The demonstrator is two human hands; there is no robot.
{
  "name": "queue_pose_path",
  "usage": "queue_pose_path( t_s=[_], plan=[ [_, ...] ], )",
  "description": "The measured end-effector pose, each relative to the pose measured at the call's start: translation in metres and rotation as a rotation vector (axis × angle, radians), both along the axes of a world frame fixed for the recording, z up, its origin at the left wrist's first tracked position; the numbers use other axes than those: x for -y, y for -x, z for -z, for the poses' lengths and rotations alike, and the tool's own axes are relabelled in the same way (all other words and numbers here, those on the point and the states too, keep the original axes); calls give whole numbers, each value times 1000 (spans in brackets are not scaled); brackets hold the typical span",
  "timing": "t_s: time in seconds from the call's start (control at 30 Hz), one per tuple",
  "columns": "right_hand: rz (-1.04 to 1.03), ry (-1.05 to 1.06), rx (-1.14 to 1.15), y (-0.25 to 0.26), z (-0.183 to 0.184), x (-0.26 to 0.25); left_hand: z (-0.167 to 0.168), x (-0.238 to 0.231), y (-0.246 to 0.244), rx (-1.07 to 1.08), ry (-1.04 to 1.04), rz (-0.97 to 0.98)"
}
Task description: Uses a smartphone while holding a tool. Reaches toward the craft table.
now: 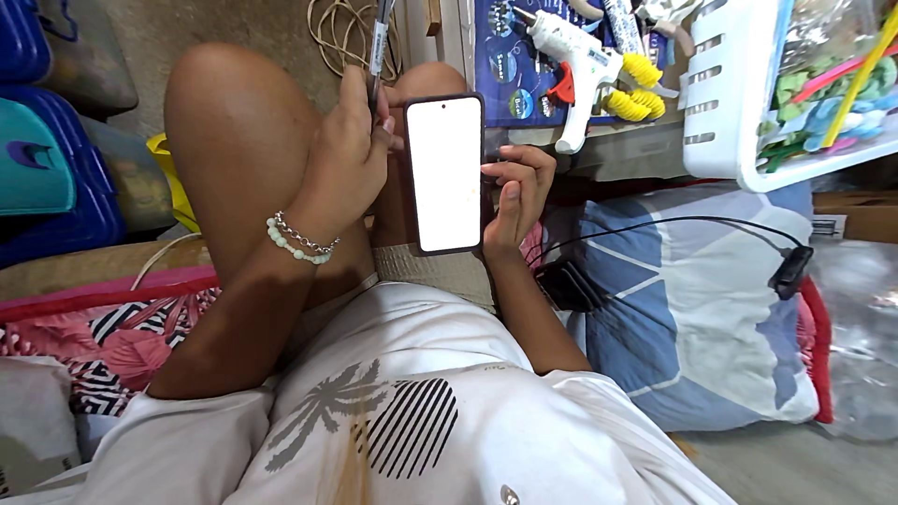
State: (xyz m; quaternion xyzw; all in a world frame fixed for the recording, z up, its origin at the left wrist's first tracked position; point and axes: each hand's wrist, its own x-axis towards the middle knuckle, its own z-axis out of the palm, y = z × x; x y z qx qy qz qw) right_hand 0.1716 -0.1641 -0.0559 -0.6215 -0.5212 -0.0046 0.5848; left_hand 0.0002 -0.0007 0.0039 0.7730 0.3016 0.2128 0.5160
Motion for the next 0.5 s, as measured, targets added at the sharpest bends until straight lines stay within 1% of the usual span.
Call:
queue_pose_path(
  t_s=[0.23, 0.43, 0.5],
  plan=[
    [-2, 6, -1, 0, -2, 0, -3, -1, -1, -20, 13, -5],
    [3, 79, -7, 7, -7, 5, 1, -1, 1, -14, -5, -6],
    [-22, 90, -49, 7, -9, 6, 1, -1, 1, -16, -25, -16]
  ],
)
